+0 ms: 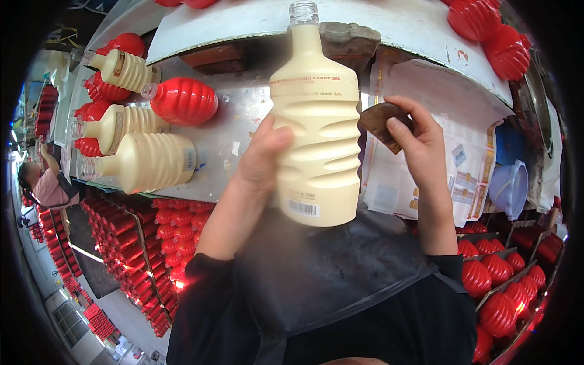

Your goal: The person applies adhesive labels to cream-colored ribbed plastic bottles on a metal workbench. They smooth each label, rotate the bottle to align it, and place finished bottles aside. A second person is visible in the background performing similar labeling work.

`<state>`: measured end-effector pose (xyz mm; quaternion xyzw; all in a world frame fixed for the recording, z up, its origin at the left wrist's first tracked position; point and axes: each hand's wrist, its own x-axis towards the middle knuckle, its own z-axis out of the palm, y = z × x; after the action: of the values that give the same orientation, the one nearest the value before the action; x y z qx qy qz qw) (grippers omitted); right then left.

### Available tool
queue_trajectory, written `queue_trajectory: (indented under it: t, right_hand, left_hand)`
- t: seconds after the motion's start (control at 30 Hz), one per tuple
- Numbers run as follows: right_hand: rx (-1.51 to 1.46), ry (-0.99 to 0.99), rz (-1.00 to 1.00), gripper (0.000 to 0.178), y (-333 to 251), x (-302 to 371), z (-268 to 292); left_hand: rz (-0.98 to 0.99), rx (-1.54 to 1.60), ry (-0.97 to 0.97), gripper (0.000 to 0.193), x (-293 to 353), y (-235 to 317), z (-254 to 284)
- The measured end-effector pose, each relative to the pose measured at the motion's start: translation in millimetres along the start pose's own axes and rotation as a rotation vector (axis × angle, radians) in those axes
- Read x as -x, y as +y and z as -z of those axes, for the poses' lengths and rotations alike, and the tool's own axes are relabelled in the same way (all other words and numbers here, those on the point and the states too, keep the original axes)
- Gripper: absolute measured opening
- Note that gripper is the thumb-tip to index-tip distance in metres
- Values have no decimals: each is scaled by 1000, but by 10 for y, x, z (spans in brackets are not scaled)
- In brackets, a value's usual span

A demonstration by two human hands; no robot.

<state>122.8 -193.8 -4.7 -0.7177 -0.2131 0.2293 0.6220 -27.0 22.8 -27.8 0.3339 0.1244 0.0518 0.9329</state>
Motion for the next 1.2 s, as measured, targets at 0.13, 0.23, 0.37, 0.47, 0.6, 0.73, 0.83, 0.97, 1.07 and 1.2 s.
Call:
queue_trajectory:
  t: [0.13, 0.23, 0.37, 0.47, 0.6, 0.73, 0.83, 0.97, 1.07, 1.2]
  right_hand:
    - [-233, 6, -182, 21, -12, -82, 155]
    - [-75, 23, 27, 22, -86, -166, 143]
    - [-122, 15, 64, 27, -212, -299, -2]
    - [-68, -51, 37, 34, -241, -522, -107]
    - [-175, -153, -49, 35, -240, -683, -114]
    - [-294, -194, -112, 34, -258, -729, -73]
    - [-311, -182, -116, 33, -271, -757, -112]
    - [-321, -169, -112, 30, -301, -781, -139]
    - [-303, -170, -122, 27, -321, -805, -135]
    - [-308, -178, -162, 26, -339, -831, -132]
  left_hand:
    - [31, 23, -63, 89, -80, -1, -3]
    - [29, 4, -63, 88, -167, -7, -21]
    - [26, -50, -80, 80, -311, 13, -90]
    - [81, -71, -47, 74, -394, 37, -172]
    - [65, -257, 48, 83, -437, 71, -284]
    - [-197, -526, 139, 94, -460, 107, -380]
    - [-206, -596, 161, 102, -474, 110, -442]
    - [-186, -618, 192, 104, -527, 55, -484]
    - [-188, -598, 178, 103, -544, 44, -468]
    - [-183, -596, 179, 102, -547, 44, -447]
